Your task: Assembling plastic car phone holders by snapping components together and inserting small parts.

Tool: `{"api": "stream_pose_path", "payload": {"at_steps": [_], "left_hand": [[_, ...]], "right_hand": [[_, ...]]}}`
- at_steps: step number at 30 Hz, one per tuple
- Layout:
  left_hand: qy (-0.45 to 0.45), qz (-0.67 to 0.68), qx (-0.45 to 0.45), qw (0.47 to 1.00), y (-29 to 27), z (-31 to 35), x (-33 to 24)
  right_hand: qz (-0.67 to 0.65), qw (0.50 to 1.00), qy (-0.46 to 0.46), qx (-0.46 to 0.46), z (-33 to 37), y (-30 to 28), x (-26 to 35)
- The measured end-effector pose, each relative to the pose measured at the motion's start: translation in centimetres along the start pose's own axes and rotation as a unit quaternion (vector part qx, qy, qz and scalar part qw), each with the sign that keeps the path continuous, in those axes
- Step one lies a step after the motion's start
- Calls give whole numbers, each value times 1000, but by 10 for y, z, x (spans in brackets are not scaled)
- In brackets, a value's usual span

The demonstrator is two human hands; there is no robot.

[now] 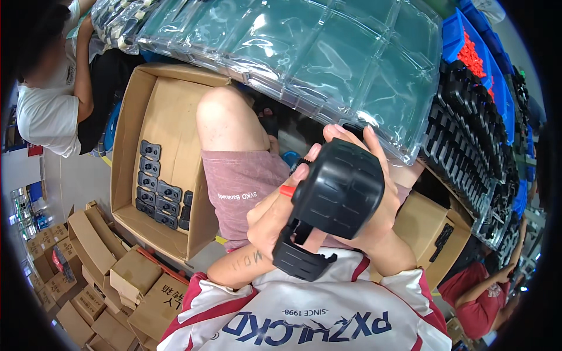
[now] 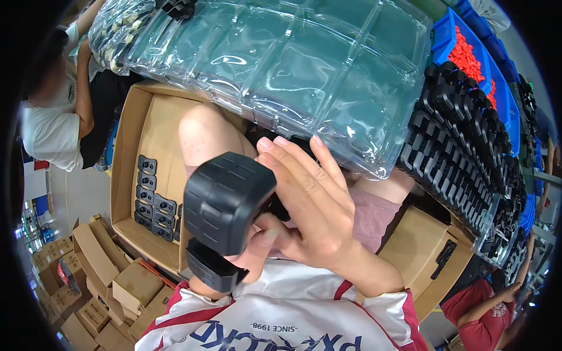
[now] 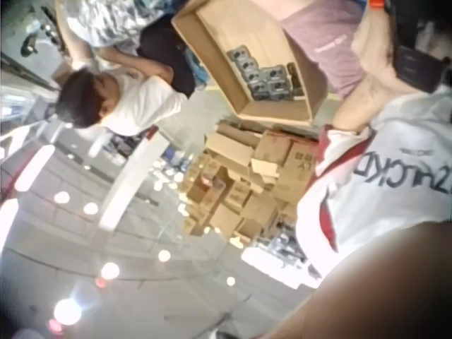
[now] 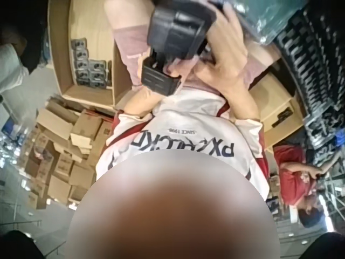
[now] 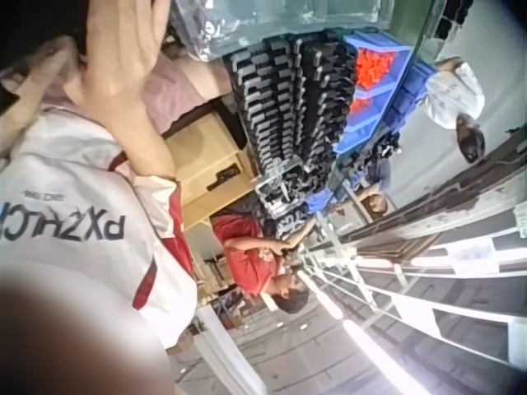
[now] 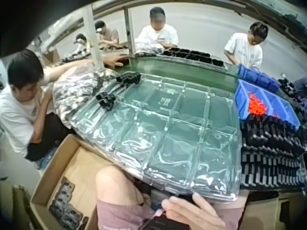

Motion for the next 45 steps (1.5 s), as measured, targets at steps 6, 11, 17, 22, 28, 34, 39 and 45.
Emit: {"api": "stream_pose_path", "payload": {"at_steps": [6, 11, 17, 22, 28, 34, 39, 45], "left_hand": [[-43, 156, -212, 964, -11, 2, 26], [-140, 321, -120, 929, -30, -8, 35], [-211, 462, 7, 862, -34, -8, 54], [-237, 502, 24, 831, -32, -5, 62], [-248, 433, -36, 866, -26, -11, 57], [-201, 379, -32, 903, -30, -13, 52], [-157, 365, -70, 915, -31, -13, 53], [10, 154, 17, 988, -25, -34, 22]], "right_hand": [[68, 994, -83, 37, -13, 0, 0], [-17, 981, 26, 191, -30, 1, -9], [-103, 968, 46, 226, -22, 17, -12], [-129, 971, 46, 194, -14, 22, -15], [-83, 967, 109, 215, -18, 18, -22], [26, 912, 89, 401, -18, 0, -27], [60, 920, 4, 387, -11, 5, -27], [-174, 981, 56, 71, -18, 17, -7]]}}
Point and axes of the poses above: each hand's wrist, its own z-axis away from the middle knuckle, its own y-axis out of the palm, x = y × z, the point moved 3 cm from there along -z, towards the middle knuckle, and after that the axes turned 6 degrees about z, right-handed, at the moved point
